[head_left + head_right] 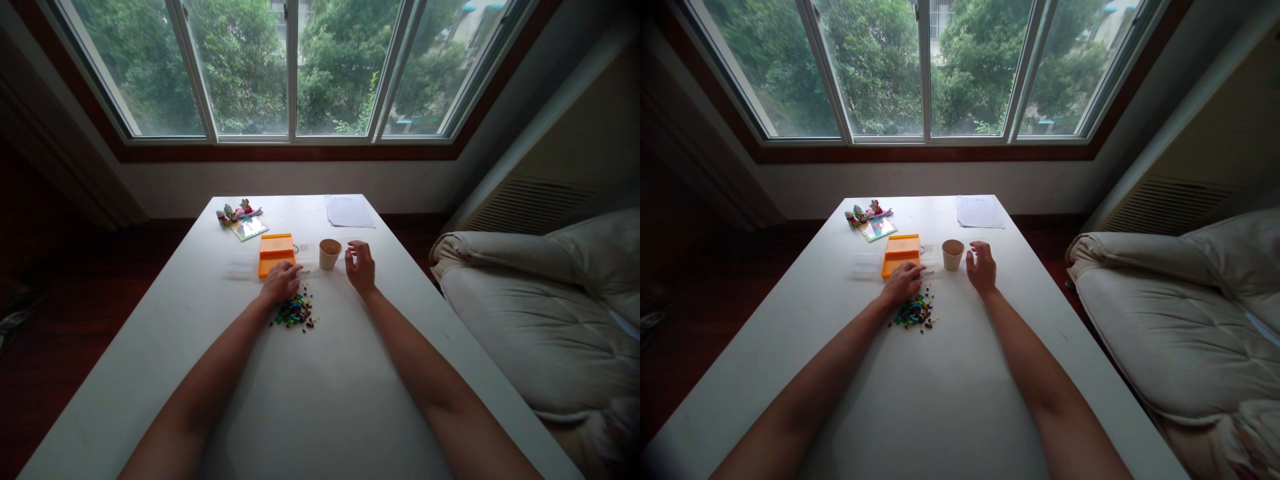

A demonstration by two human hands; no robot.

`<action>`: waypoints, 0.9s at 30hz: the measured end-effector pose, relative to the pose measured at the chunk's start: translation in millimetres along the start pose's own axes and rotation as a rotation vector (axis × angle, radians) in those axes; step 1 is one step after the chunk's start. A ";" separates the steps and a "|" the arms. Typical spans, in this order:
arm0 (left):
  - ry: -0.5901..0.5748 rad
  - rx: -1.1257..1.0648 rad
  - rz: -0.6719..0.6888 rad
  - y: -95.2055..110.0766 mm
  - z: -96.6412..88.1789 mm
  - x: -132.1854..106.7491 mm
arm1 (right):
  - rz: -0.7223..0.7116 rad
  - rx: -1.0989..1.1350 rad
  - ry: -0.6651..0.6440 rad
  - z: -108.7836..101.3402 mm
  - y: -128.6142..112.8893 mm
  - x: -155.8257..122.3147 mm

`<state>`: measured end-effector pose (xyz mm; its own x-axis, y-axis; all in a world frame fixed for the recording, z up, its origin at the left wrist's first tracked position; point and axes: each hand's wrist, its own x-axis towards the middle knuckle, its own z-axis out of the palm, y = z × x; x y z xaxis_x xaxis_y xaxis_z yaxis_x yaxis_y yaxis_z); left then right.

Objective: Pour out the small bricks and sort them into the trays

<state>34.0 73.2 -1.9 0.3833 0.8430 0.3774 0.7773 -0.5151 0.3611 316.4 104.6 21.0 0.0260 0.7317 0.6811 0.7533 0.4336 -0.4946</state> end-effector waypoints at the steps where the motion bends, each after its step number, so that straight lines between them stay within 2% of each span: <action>1: 0.000 0.001 0.003 0.2 -0.2 -0.2 | 0.030 -0.047 -0.007 0.1 6.5 0.2; 6: 0.005 -0.007 0.003 0.5 -0.6 -1.0 | 0.098 -0.322 -0.279 4.4 28.3 -0.5; 11: 0.007 -0.016 -0.007 -0.9 0.0 -0.7 | 0.111 -0.378 -0.384 8.1 23.1 -2.1; 23: 0.010 -0.040 0.012 -9.4 1.4 -0.4 | 0.103 -0.339 -0.411 8.2 15.0 -4.5; 27: 0.053 -0.021 -0.018 -4.1 -1.8 -0.8 | 0.097 -0.322 -0.335 5.6 12.5 -3.9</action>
<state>29.6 74.3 -2.2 0.3423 0.8430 0.4149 0.7732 -0.5036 0.3854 322.0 110.1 9.2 -0.0672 0.9133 0.4017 0.9246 0.2083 -0.3189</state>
